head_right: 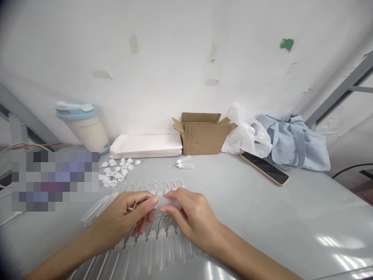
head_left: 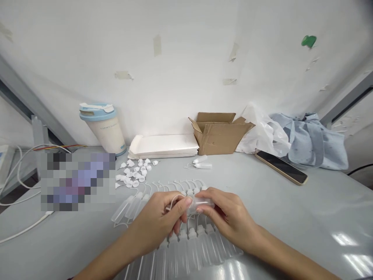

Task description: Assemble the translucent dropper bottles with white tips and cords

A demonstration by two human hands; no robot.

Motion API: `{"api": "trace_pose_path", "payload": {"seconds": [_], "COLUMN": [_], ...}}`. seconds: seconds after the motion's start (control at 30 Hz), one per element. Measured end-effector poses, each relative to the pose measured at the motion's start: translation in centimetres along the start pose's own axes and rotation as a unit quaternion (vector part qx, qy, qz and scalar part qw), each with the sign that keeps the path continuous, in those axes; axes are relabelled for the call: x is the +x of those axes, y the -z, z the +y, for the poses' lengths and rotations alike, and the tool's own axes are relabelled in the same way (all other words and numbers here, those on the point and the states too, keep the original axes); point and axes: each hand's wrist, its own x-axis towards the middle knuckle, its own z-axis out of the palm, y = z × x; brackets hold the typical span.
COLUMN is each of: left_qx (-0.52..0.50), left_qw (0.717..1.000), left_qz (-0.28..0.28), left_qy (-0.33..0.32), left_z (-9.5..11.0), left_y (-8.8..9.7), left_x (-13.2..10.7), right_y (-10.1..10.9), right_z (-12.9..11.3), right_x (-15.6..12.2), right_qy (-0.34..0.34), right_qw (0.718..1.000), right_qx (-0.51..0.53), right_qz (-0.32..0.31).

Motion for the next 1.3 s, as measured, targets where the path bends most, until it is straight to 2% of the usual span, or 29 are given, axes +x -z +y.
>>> {"api": "trace_pose_path", "payload": {"seconds": [0.03, 0.1, 0.17, 0.23, 0.33, 0.47, 0.67, 0.73, 0.87, 0.93, 1.17, 1.3], "left_qx": [0.020, 0.098, 0.179, 0.202, 0.155, 0.088, -0.005, 0.013, 0.129, 0.162, 0.071, 0.025], "left_qw": [1.000, 0.990, 0.960, 0.944, 0.965, 0.987, 0.997, 0.996, 0.965, 0.956, 0.995, 0.999], "left_qz": [0.000, 0.030, 0.069, 0.080, 0.059, 0.034, -0.016, -0.012, 0.075, 0.087, -0.010, -0.002], "left_qy": [-0.016, -0.101, -0.203, -0.247, -0.204, -0.133, -0.069, -0.089, -0.216, -0.230, -0.067, -0.024], "left_z": [-0.2, -0.7, -1.2, -1.4, -0.8, 0.4, 1.5, 1.6, 1.4, 1.0, 0.8, 0.9], "left_y": [0.0, -0.1, -0.3, -0.3, 0.0, 0.5, 1.2, 1.3, 1.4, 1.4, 1.5, 1.5], "left_x": [0.1, 0.2, 0.4, 0.7, 0.9, 0.4, -0.8, -0.9, -0.6, -0.5, -0.3, -0.1], "right_y": [0.0, 0.1, 0.3, 0.4, 0.5, 0.5, 0.8, 1.1, 1.5, 1.4, 0.7, 0.5], "right_z": [0.0, -0.1, -0.2, -0.4, -0.6, -1.1, -2.2, -2.5, -2.6, -2.4, -1.4, -0.8], "right_x": [0.0, 0.2, 0.5, 0.8, 1.1, 1.0, 1.4, 1.8, 2.9, 3.1, 2.3, 2.1], "right_qy": [-0.022, -0.093, -0.171, -0.214, -0.210, -0.138, -0.030, -0.033, -0.095, -0.115, -0.133, -0.112], "right_qw": [1.000, 0.993, 0.977, 0.964, 0.964, 0.984, 0.999, 0.999, 0.993, 0.989, 0.984, 0.989], "right_qx": [0.015, 0.061, 0.110, 0.144, 0.151, 0.101, 0.029, 0.022, 0.018, 0.025, 0.061, 0.053], "right_qz": [-0.009, -0.035, -0.056, -0.068, -0.067, -0.039, -0.028, -0.034, -0.072, -0.088, -0.098, -0.086]}}
